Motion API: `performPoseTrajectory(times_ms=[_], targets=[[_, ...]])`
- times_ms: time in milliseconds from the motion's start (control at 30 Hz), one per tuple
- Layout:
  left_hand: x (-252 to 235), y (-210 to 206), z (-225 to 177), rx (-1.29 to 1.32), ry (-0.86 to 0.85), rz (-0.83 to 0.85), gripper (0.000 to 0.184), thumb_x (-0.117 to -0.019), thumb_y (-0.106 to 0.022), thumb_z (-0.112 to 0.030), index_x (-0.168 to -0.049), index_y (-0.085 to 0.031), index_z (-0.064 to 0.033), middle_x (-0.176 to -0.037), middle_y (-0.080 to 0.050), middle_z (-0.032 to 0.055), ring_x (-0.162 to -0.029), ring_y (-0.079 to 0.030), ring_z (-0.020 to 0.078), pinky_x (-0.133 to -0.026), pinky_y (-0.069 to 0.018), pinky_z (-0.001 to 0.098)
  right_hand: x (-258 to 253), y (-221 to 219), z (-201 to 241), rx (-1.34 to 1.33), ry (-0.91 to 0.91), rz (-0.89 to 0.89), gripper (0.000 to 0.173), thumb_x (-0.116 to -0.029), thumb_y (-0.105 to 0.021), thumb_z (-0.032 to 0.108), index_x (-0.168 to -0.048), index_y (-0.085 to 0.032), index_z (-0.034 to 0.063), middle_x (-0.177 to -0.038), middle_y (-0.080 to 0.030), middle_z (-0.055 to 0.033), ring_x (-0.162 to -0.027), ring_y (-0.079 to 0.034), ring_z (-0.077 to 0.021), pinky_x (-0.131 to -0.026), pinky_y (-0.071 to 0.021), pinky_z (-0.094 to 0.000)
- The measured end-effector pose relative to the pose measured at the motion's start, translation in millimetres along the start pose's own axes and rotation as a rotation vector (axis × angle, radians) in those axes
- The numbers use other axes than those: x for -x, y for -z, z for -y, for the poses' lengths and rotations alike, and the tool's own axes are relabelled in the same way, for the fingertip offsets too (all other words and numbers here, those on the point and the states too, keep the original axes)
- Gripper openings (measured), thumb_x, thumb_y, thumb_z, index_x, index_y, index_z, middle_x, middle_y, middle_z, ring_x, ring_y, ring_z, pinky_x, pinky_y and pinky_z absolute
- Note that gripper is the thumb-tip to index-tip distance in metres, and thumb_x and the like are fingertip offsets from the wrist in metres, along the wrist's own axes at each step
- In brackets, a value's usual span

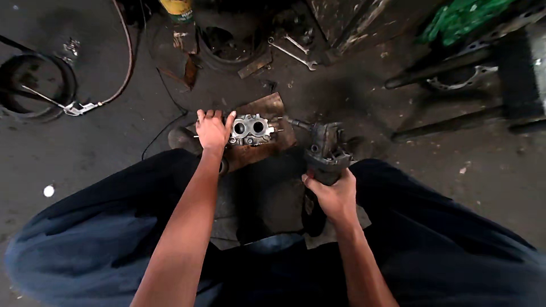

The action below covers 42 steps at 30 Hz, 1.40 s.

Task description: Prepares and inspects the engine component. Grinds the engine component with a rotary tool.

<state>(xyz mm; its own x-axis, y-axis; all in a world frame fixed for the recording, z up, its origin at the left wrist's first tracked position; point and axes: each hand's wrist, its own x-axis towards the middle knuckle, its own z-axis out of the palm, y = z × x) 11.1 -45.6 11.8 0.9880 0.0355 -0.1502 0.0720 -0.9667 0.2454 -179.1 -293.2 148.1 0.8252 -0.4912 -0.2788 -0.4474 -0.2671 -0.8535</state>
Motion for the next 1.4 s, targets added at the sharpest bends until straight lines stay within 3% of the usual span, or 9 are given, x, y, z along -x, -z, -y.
performPoseTrajectory(times_ms=[233,367,533,600,700,800,1033,1400], targets=[[55,-19,10,-0.009,-0.049,-0.184,0.065,-0.0977,-0.053,-0.064,-0.110,-0.073,-0.0034,-0.122,-0.066,0.0230,-0.126,-0.055,0.0483,-0.089,-0.0533,0.0601,1,3,-11,0.024,0.035,0.025,0.061,-0.0645,-0.085,0.023,-0.116,-0.060,0.0020,-0.097,-0.072,0.0015,-0.089,-0.070,0.0000,-0.079,-0.0611,-0.0202],[66,-24,12,-0.005,-0.054,-0.220,0.060,-0.0965,-0.057,-0.062,-0.108,-0.072,-0.0043,-0.119,-0.066,0.0225,-0.124,-0.056,0.0483,-0.086,-0.0543,0.0583,-1,18,-11,0.140,0.194,0.013,0.065,-0.0648,-0.086,0.026,-0.117,-0.060,-0.0029,-0.101,-0.072,-0.0015,-0.092,-0.069,0.0022,-0.083,-0.0593,-0.0177],[56,-19,11,0.002,-0.055,-0.177,0.066,-0.1025,-0.045,-0.062,-0.112,-0.071,-0.0025,-0.122,-0.066,0.0235,-0.126,-0.054,0.0491,-0.090,-0.0526,0.0606,-4,29,-14,0.259,0.246,0.117,0.071,-0.0634,-0.086,0.032,-0.120,-0.062,-0.0020,-0.100,-0.074,-0.0018,-0.092,-0.069,0.0034,-0.083,-0.0588,-0.0179],[51,-18,10,0.007,-0.067,-0.175,0.063,-0.1072,-0.037,-0.055,-0.113,-0.071,-0.0021,-0.122,-0.066,0.0240,-0.126,-0.054,0.0492,-0.089,-0.0521,0.0614,-4,28,-17,0.307,0.183,0.200,0.076,-0.0631,-0.086,0.034,-0.126,-0.061,-0.0004,-0.103,-0.074,-0.0032,-0.094,-0.070,-0.0013,-0.085,-0.0593,-0.0234],[46,-18,8,-0.002,-0.057,-0.188,0.054,-0.1101,-0.037,-0.044,-0.112,-0.071,-0.0018,-0.119,-0.067,0.0229,-0.125,-0.055,0.0491,-0.086,-0.0529,0.0614,-6,21,-18,0.404,0.028,0.335,0.080,-0.0634,-0.087,0.035,-0.132,-0.059,0.0035,-0.105,-0.073,-0.0072,-0.097,-0.071,-0.0129,-0.087,-0.0589,-0.0371],[47,-20,7,-0.014,-0.041,-0.190,0.048,-0.1099,-0.040,-0.040,-0.112,-0.071,-0.0026,-0.120,-0.067,0.0213,-0.125,-0.056,0.0473,-0.084,-0.0538,0.0597,-9,11,-23,0.439,-0.046,0.406,0.080,-0.0673,-0.087,0.035,-0.135,-0.057,0.0047,-0.108,-0.072,-0.0072,-0.098,-0.070,-0.0145,-0.089,-0.0580,-0.0387],[44,-22,7,-0.054,-0.029,-0.193,0.049,-0.1099,-0.040,-0.041,-0.111,-0.072,-0.0044,-0.118,-0.067,0.0206,-0.123,-0.057,0.0461,-0.081,-0.0549,0.0574,-19,-5,-33,0.384,-0.078,0.455,0.070,-0.0714,-0.085,0.035,-0.130,-0.059,0.0049,-0.106,-0.072,-0.0052,-0.096,-0.070,-0.0106,-0.088,-0.0581,-0.0346],[44,-21,6,-0.056,-0.014,-0.167,0.048,-0.1102,-0.040,-0.042,-0.114,-0.071,-0.0051,-0.121,-0.066,0.0206,-0.124,-0.056,0.0457,-0.080,-0.0553,0.0571,-25,-13,-39,0.219,-0.086,0.461,0.053,-0.0686,-0.083,0.029,-0.113,-0.064,0.0067,-0.095,-0.072,0.0005,-0.086,-0.070,-0.0044,-0.080,-0.0601,-0.0275]])
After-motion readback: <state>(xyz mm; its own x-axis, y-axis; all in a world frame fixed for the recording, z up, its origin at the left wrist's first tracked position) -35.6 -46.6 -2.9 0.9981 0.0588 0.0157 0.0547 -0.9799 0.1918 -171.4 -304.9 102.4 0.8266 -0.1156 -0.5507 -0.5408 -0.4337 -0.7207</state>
